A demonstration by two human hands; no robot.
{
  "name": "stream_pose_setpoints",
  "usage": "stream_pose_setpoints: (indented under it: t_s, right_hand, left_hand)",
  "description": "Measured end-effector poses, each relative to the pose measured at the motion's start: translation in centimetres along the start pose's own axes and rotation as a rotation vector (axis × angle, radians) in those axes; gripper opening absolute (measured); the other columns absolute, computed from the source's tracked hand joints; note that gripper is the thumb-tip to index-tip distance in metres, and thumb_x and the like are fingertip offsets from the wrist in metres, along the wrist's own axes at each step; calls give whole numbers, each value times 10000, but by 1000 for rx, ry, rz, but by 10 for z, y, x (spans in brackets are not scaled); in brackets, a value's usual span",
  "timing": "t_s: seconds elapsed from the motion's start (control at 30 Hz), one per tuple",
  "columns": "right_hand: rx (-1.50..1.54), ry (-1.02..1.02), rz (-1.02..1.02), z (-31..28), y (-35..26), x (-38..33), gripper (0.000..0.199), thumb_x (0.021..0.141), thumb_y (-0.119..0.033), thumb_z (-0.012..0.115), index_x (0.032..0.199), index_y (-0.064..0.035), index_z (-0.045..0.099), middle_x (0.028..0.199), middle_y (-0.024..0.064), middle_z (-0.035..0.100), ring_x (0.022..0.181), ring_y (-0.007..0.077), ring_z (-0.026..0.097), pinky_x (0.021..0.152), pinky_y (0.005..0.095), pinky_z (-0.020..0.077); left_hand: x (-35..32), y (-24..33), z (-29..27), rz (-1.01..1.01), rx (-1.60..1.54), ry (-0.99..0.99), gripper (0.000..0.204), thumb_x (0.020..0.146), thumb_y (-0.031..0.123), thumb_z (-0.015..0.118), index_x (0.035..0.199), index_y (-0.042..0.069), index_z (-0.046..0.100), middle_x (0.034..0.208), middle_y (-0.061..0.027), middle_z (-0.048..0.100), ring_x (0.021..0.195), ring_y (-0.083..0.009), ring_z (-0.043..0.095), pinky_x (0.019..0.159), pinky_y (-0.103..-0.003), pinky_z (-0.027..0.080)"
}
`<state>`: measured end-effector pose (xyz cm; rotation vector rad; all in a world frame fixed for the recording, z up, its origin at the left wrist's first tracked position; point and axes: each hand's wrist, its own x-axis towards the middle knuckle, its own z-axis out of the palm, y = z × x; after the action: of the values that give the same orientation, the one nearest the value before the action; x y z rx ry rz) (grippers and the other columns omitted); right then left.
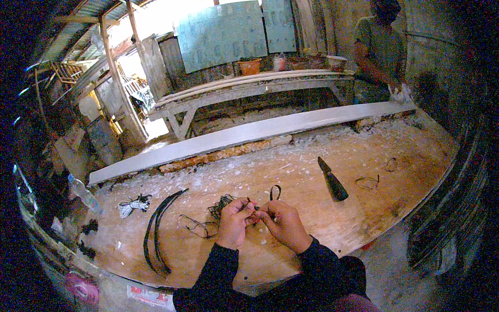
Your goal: The person assembles small black cable-like components by hand, repeatedly bending, twisting, and joining pieces into loops or bundles on a wooden workbench. A second person in the background wipes a long white board with a cloth. The camera wearer handles the cables one at a time, occasionally picking up and setting down pieces.
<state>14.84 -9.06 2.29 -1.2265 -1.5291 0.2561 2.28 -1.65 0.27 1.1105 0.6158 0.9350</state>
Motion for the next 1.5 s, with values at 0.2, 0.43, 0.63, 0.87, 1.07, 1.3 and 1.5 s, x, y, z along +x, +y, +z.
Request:
stream_pose_setpoints:
  t_s: [0.2, 0.43, 0.63, 0.87, 1.07, 1.3, 1.5]
  right_hand:
    - [78, -36, 67, -1, 4, -3, 75, 784, -96, 600, 775, -24, 584, 704, 78, 571, 640, 181, 555, 556, 282, 433]
    - [285, -46, 145, 0, 13, -4, 229, 745, -63, 637, 963, -51, 568, 821, 54, 564, 653, 118, 544, 573, 238, 449]
    - [-28, 124, -5, -1, 15, 0, 352, 694, -34, 656, 1025, -77, 541, 829, 57, 535, 545, 133, 504, 511, 234, 432]
    - [-52, 26, 83, -2, 11, -1, 146, 736, -72, 619, 879, -71, 595, 735, 52, 574, 559, 131, 527, 494, 246, 421]
    - [23, 19, 195, -4, 8, -3, 180, 755, -59, 606, 930, -55, 565, 717, 43, 581, 589, 100, 533, 506, 233, 418]
    - [387, 225, 285, -4, 11, 0, 227, 782, 13, 533, 1001, -45, 522, 746, 4, 557, 634, 97, 536, 579, 220, 433]
    - [695, 293, 326, -7, 19, 3, 220, 810, 10, 461, 1019, -24, 522, 797, 22, 533, 687, 100, 533, 653, 226, 436]
  left_hand:
    - [1, 0, -3, 9, -55, -75, 62, 815, 118, 574, 853, 69, 567, 790, -9, 593, 691, -103, 570, 623, -247, 464]
    - [4, -2, -3, 138, -11, -83, 88, 785, 138, 619, 818, 72, 572, 817, -2, 587, 717, -88, 531, 654, -234, 436]
    - [11, -7, -8, 263, 68, -7, 115, 767, 156, 646, 776, 66, 574, 844, -3, 565, 786, -93, 512, 736, -229, 409]
    - [12, -10, -9, 223, -30, 11, 113, 761, 129, 652, 799, 64, 568, 852, 2, 564, 802, -99, 521, 750, -222, 406]
    - [5, -4, 0, 113, 235, -81, 230, 741, 84, 663, 932, 57, 538, 883, -4, 556, 827, -102, 526, 758, -240, 429]
    - [-6, -13, 23, 207, 366, -403, 717, 690, -15, 663, 1274, 97, 263, 1128, -62, 432, 950, -153, 507, 804, -266, 443]
    - [4, -14, 17, 249, 249, -319, 541, 738, -50, 572, 1222, 79, 369, 981, -41, 518, 887, -125, 524, 761, -242, 443]
